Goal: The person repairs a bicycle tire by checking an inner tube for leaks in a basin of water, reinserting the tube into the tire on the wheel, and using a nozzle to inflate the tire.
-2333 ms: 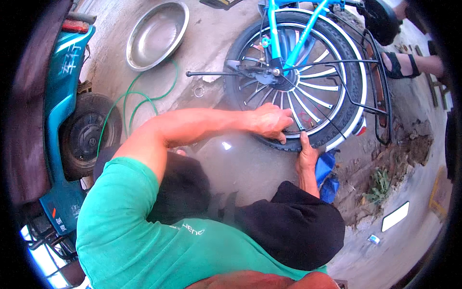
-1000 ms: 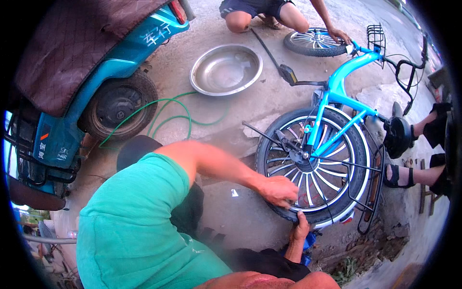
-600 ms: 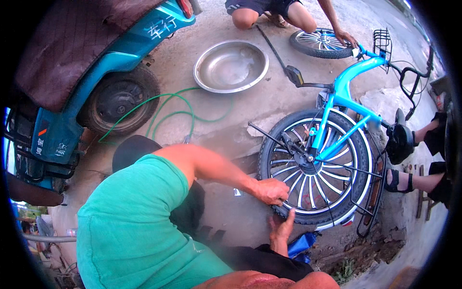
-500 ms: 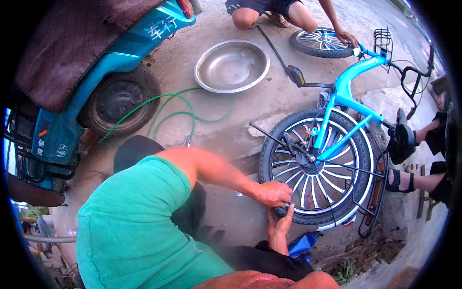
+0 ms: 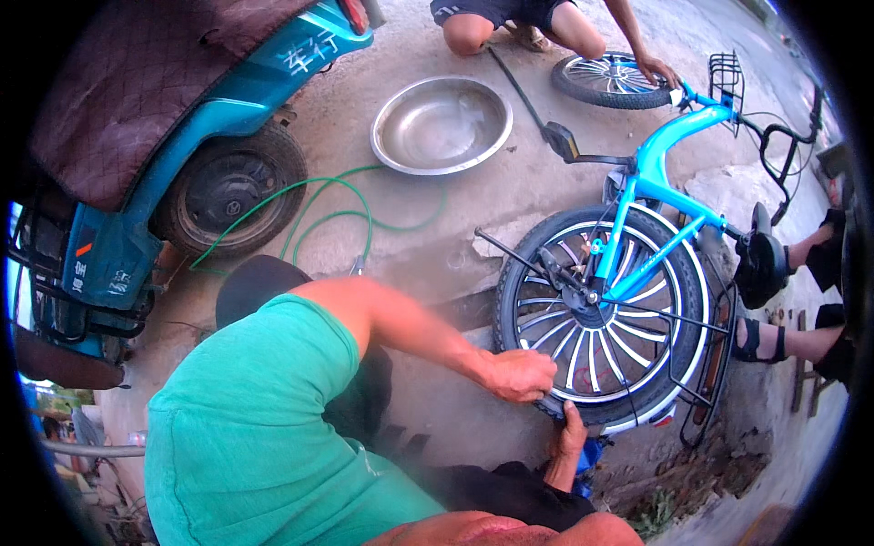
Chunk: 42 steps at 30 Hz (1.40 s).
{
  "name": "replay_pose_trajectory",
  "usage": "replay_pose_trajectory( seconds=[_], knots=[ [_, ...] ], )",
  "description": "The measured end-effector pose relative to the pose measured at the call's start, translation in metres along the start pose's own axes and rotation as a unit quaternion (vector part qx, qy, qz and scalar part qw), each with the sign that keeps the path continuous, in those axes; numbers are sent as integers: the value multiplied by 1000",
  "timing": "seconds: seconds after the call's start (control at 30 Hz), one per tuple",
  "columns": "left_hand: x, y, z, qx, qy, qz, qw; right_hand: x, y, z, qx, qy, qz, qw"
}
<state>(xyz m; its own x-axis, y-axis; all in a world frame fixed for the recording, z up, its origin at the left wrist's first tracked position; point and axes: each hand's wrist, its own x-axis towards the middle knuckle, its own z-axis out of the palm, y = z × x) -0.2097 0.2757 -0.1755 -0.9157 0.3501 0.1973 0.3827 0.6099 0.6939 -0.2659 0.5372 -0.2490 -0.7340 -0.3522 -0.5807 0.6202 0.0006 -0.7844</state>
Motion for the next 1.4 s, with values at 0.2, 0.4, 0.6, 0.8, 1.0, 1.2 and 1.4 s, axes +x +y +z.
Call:
replay_pose_trajectory(
  seconds=[0.2,0.4,0.6,0.8,1.0,1.2,1.4],
  knots=[
    [-8,-13,-19,7,2,25,1000,-10,-36,16,69,8,-43,997],
    [-7,-10,0,-22,41,11,999,-45,-25,84,176,86,60,979],
    [22,19,20,-90,92,-19,991,-43,-38,95,199,59,100,973],
    [13,9,10,-143,104,7,984,-25,-9,57,102,129,38,986],
    [-4,-13,-17,-47,15,14,999,-17,5,33,61,14,-47,997],
    [-12,-20,-30,0,-33,30,999,-16,-2,40,19,80,-83,993],
    [9,8,-4,-42,36,22,998,-7,-50,32,94,135,-18,986]
  ],
)
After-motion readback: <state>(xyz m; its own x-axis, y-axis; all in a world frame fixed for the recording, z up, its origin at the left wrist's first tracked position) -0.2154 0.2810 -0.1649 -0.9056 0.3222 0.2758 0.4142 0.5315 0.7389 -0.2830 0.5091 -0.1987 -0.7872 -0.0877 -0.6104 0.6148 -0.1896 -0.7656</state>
